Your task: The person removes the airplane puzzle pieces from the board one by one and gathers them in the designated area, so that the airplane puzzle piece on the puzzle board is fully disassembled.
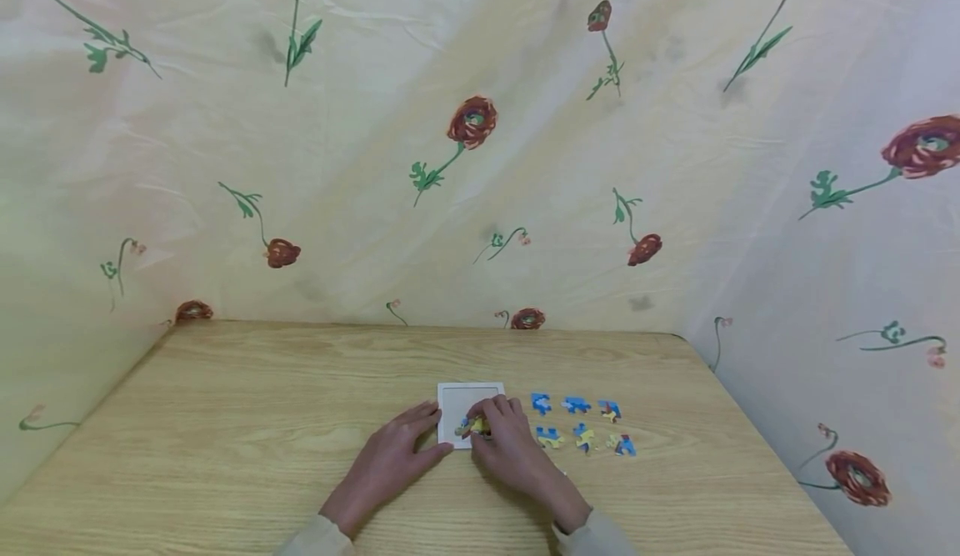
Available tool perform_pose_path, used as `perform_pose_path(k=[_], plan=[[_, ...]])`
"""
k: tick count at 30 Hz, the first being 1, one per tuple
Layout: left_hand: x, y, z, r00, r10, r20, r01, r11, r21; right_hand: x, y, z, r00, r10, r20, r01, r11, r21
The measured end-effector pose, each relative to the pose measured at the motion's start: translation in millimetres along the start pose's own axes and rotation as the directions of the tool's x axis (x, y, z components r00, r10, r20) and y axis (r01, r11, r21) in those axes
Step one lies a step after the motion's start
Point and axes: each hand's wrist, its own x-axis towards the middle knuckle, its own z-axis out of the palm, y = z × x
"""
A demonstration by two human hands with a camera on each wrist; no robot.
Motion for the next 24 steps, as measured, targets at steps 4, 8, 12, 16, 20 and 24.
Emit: perform_pose_path(k=[4,8,12,16,20,24], plan=[[0.0,0.0,-0.3,1.000,0.003,-0.004,-0.004,1.000,-0.007,-0.3,1.3,-0.3,1.000,-0.011,-0.002,0.011,1.000,-0.009],[0.1,-0.6,0.2,1.000,0.002,-0.004,-0.002,1.000,-0.006,-0.6,1.6,-1.4,1.000,-0.024,-0.007,0.024,0.999,-0.030],[-0.4,-0.6,0.1,1.000,-0.006,0.002,0.006,1.000,-0.005,-0.8,2.3,-2.7,1.000,-0.023,0.000,0.023,0.999,-0.038],[-0.2,-0.2,-0.3,1.000,-0.010,0.007,0.010,1.000,-0.005,-0.5,4.2,-3.8,1.000,-0.025,0.014,0.025,1.000,-0.009],[0.1,0.1,-0.1,1.000,-0.015,0.013,0.015,1.000,-0.002,0.2,6.8,-4.8,0.999,-0.037,0.021,0.036,0.998,0.057],[0.3,-0.9,0.8,1.000,-0.012,0.006,0.012,1.000,0.003,1.0,8.0,-7.1,0.998,-0.042,0.046,0.035,0.988,0.150]])
